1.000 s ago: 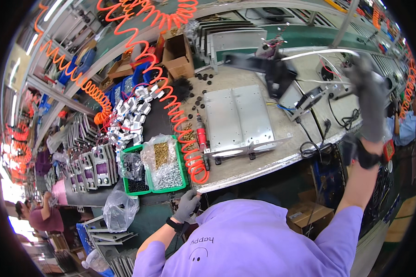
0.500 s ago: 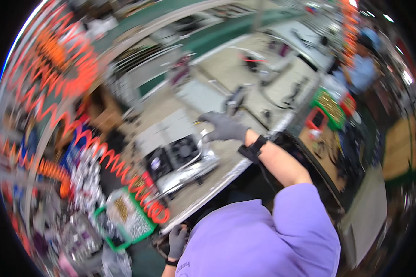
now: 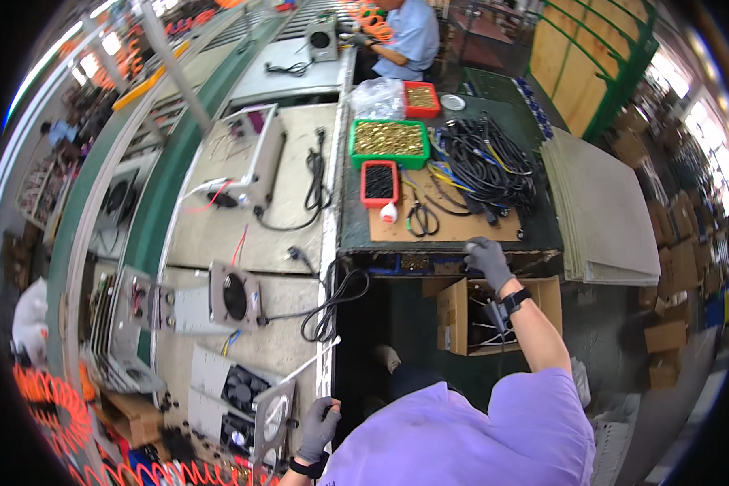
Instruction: Assembling components and fans into metal casings on a manufacturing line.
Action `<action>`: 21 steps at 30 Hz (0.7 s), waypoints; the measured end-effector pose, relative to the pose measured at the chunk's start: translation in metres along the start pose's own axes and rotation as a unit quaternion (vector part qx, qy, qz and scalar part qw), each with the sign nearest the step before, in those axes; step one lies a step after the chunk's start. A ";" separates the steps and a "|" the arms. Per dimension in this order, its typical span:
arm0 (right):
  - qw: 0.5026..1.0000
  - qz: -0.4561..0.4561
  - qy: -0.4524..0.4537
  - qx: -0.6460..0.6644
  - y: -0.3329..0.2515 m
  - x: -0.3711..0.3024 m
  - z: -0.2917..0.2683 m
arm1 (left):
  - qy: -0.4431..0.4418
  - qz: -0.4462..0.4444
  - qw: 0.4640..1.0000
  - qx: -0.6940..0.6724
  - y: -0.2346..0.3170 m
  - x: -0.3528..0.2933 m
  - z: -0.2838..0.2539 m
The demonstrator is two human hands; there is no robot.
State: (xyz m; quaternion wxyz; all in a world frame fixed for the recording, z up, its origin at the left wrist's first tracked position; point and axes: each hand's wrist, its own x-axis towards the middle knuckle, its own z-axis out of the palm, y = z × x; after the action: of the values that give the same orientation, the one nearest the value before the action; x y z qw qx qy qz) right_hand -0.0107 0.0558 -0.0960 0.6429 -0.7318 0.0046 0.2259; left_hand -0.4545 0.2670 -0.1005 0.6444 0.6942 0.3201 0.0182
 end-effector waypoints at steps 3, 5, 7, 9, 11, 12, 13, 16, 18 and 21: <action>0.985 -0.048 0.158 -0.053 0.013 0.056 -0.071 | -0.052 0.009 0.998 0.029 0.004 0.035 0.013; 0.959 -0.085 0.242 -0.121 -0.003 0.083 -0.105 | -0.072 -0.004 0.996 0.049 0.015 0.052 0.020; 0.919 -0.146 0.314 -0.187 -0.005 0.126 -0.140 | -0.089 -0.018 0.994 0.067 0.025 0.065 0.030; 0.860 -0.223 0.370 -0.271 -0.031 0.146 -0.136 | -0.066 -0.055 0.995 0.051 0.028 0.071 0.035; 0.841 -0.228 0.380 -0.309 -0.046 0.176 -0.151 | -0.081 -0.046 0.993 0.073 0.042 0.082 0.043; 0.822 -0.235 0.381 -0.351 -0.053 0.193 -0.153 | -0.081 -0.064 0.992 0.072 0.042 0.086 0.043; 0.825 -0.231 0.379 -0.349 -0.059 0.203 -0.155 | -0.084 -0.084 0.990 0.071 0.041 0.090 0.044; 0.812 -0.141 0.361 -0.436 -0.076 0.236 -0.161 | -0.073 -0.111 0.988 0.079 0.042 0.101 0.039; 0.812 -0.103 0.352 -0.454 -0.083 0.254 -0.162 | -0.057 -0.158 0.985 0.044 0.043 0.107 0.035; 0.790 -0.122 0.323 -0.506 -0.087 0.281 -0.165 | -0.035 -0.196 0.980 0.008 0.043 0.110 0.030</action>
State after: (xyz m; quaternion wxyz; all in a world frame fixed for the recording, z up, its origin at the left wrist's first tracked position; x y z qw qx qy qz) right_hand 0.3210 -0.0053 -0.0975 0.1643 -0.9772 0.0078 -0.1344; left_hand -0.3360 0.2938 -0.1091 0.6407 0.6235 0.4270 -0.1357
